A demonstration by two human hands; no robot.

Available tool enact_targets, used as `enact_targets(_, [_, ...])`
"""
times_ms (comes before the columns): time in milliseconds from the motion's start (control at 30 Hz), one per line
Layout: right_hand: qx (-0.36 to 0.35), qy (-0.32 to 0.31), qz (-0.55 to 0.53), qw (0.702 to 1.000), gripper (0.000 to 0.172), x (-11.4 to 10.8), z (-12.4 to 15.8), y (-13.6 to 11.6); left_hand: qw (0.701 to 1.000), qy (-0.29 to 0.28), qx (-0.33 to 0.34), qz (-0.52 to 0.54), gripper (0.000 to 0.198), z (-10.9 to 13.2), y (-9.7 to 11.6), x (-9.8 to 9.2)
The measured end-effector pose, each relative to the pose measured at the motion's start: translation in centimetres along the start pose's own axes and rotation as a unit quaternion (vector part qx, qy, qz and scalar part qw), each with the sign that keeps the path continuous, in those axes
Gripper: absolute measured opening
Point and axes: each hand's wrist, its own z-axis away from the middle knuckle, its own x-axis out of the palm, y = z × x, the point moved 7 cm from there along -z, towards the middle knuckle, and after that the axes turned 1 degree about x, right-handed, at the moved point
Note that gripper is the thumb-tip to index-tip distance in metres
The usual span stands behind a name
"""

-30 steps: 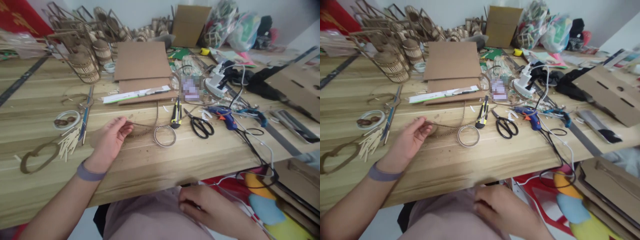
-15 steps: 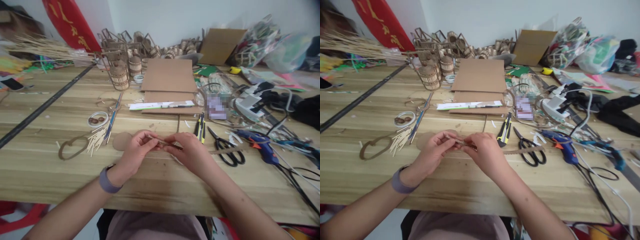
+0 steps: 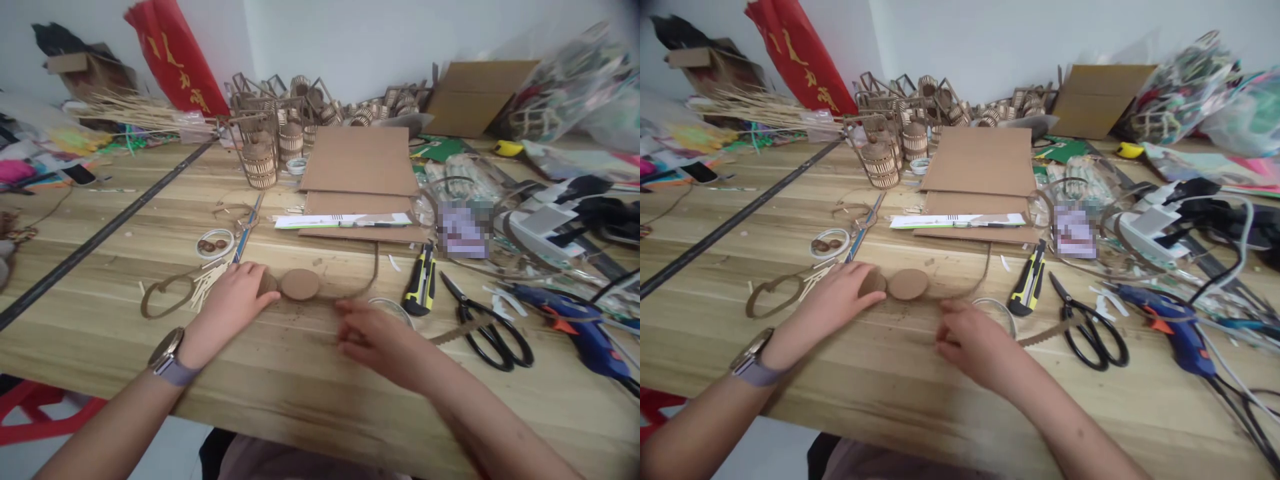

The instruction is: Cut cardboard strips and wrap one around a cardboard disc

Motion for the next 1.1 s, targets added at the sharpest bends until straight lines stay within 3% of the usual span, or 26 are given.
enact_targets(100, [0.016, 0.103, 0.07, 0.992, 0.014, -1.6, -0.9, 1.1, 0.997, -0.038, -0.013, -0.065, 0.035, 0.3, 0.0, 0.8])
enact_targets(200, [0.015, 0.154, 0.108, 0.982, 0.011, -2.5, 0.0, 1.0, 0.998, -0.025, -0.03, -0.049, 0.039, 0.5, -0.1, 0.5])
enact_targets(300, [0.057, 0.122, 0.119, 0.984, 0.01, -2.0, 2.2, 0.5, 0.999, -0.017, -0.037, 0.006, 0.044, 0.6, -0.3, 0.1])
enact_targets(400, [0.081, 0.02, 0.083, 0.993, 0.011, -0.2, 4.2, 0.1, 0.998, -0.007, -0.03, 0.055, 0.048, 0.4, -0.1, -0.6])
enact_targets(467, [0.093, -0.005, 0.076, 0.993, 0.014, 0.4, 4.8, 0.7, 0.996, 0.01, -0.007, 0.093, 0.048, 0.3, 0.7, -1.3])
enact_targets(667, [0.032, 0.092, 0.131, 0.987, 0.015, -1.6, 3.2, 3.5, 0.981, 0.019, 0.022, 0.192, 0.047, -0.4, 3.9, -2.6])
enact_targets(833, [0.057, 0.117, 0.162, 0.978, 0.011, -2.3, 2.2, 3.9, 0.96, 0.028, 0.013, 0.28, 0.042, -1.0, 5.5, -3.0])
enact_targets(967, [0.058, 0.091, 0.206, 0.973, 0.011, -1.3, 1.7, 2.6, 0.92, 0.013, 0.018, 0.39, 0.022, -1.1, 6.3, -2.2])
enact_targets(1100, [0.037, 0.118, 0.272, 0.954, 0.013, -0.9, 1.2, 2.0, 0.873, -0.035, 0.036, 0.485, 0.019, -1.0, 7.3, -0.3])
